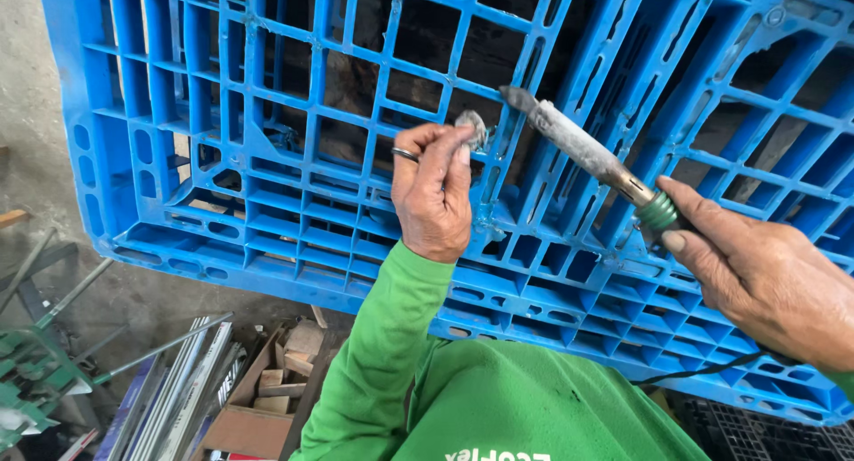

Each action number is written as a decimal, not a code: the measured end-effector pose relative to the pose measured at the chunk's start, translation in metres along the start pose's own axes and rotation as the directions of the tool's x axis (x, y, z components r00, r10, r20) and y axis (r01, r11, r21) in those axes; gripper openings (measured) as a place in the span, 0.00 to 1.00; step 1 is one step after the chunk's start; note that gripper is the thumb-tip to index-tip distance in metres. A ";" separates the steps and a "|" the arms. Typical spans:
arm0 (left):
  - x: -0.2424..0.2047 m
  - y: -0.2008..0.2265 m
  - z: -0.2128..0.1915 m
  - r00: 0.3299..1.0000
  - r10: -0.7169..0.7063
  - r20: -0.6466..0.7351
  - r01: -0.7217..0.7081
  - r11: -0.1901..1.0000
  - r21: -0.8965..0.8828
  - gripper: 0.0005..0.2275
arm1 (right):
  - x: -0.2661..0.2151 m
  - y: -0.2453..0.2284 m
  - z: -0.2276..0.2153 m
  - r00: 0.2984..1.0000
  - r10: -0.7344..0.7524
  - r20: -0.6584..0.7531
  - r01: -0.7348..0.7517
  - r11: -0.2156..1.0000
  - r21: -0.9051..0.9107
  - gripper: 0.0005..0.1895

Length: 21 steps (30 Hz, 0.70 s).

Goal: The person uses a soldering iron to melt and fuse small blue plastic pieces onto a damaged blue plastic crate. They repeatedly apply heat to the crate's grid structure, pressing the plastic pieces into place to repair or reinforce the crate.

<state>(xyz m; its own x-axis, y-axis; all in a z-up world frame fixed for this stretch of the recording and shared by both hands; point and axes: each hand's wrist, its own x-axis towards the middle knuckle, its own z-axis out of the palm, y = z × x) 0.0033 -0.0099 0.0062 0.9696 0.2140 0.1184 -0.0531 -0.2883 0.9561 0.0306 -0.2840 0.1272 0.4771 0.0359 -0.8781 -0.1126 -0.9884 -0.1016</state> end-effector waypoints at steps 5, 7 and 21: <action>0.015 0.003 0.011 0.998 0.045 -0.032 -0.045 0.999 0.012 0.09 | -0.002 0.000 0.004 0.999 0.041 0.012 -0.040 0.998 -0.045 0.36; 0.022 0.004 0.017 0.996 0.085 -0.007 -0.084 0.995 0.046 0.09 | -0.004 0.004 0.003 0.999 0.005 -0.039 -0.007 0.999 -0.043 0.36; 0.060 -0.011 0.028 0.946 0.013 0.324 -0.137 0.921 0.364 0.06 | -0.011 0.022 0.017 0.908 -0.281 -0.312 0.201 0.943 -0.267 0.31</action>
<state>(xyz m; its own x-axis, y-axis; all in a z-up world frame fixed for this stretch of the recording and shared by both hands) 0.0689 -0.0200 -0.0050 0.9939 -0.1036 0.0379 -0.0954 -0.6344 0.7671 0.0080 -0.3037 0.1262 0.7363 0.2649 -0.6226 0.2222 -0.9638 -0.1474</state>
